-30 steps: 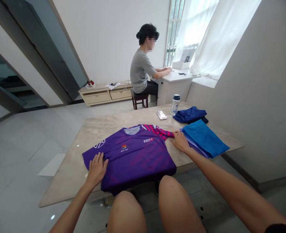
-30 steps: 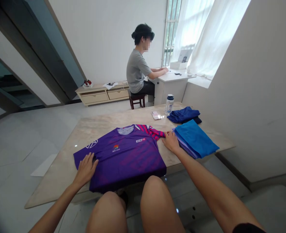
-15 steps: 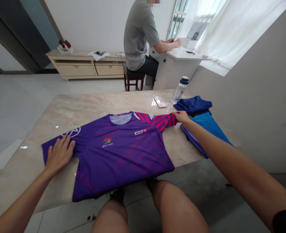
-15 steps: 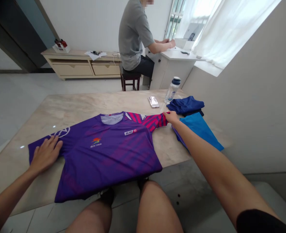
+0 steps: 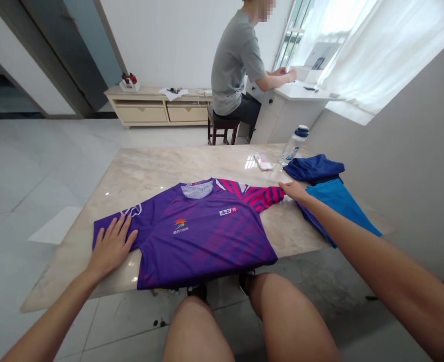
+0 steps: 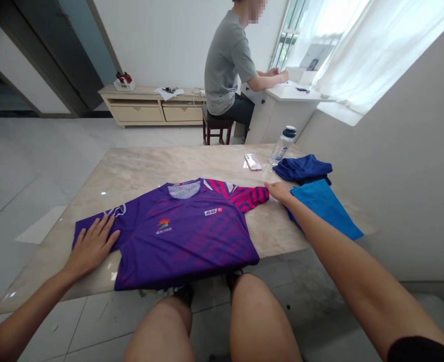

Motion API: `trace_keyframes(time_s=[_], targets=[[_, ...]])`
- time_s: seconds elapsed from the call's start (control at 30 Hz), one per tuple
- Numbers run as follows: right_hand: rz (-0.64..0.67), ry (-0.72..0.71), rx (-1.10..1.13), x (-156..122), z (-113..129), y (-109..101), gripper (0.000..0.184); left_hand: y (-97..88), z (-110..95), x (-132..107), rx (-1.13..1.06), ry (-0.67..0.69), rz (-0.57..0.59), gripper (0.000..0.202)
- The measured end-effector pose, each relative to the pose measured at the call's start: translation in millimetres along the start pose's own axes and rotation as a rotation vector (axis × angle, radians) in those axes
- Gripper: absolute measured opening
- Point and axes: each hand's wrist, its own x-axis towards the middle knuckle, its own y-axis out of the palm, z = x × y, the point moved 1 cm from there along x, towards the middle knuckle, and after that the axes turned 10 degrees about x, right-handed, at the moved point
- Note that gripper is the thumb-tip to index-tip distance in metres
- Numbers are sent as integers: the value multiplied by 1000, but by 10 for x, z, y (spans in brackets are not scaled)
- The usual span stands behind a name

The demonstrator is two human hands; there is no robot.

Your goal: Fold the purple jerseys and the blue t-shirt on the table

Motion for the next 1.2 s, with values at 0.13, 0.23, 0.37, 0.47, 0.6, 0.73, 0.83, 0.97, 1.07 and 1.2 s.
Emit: trace_keyframes(time_s=[0.13,0.23,0.37,0.47,0.6,0.73,0.83,0.97,1.07,1.2], targets=[[87,21,-112,-183,162,187,35,-32,148,-75,-8,-2,6,81],[127,-71,-233,-333,313,248,23,-92,170,-124,-23,-26,18,81],[206,-441,-213,-620,357,105,15,-156,87,-249,-31,-57,29,83],[518,-494,-242,-810,220,-40,6,-179,17,-374,-17,-71,39,85],[401,-399,-220,-877,63,-93,21,-196,-41,-485,11,-80,10,85],[236,-403,-247,-873,56,122,33,-204,-68,-513,-3,-79,-58,85],[216,-410,-279,-894,73,322,31,-198,-66,-514,-20,-101,-88,82],[266,-455,-304,-893,81,402,18,-201,-72,-526,-17,-109,-92,78],[325,-486,-311,-817,110,299,19,-214,-93,-536,-4,-110,-96,78],[286,-519,-402,-696,194,111,21,-220,-104,-546,10,-119,-126,82]])
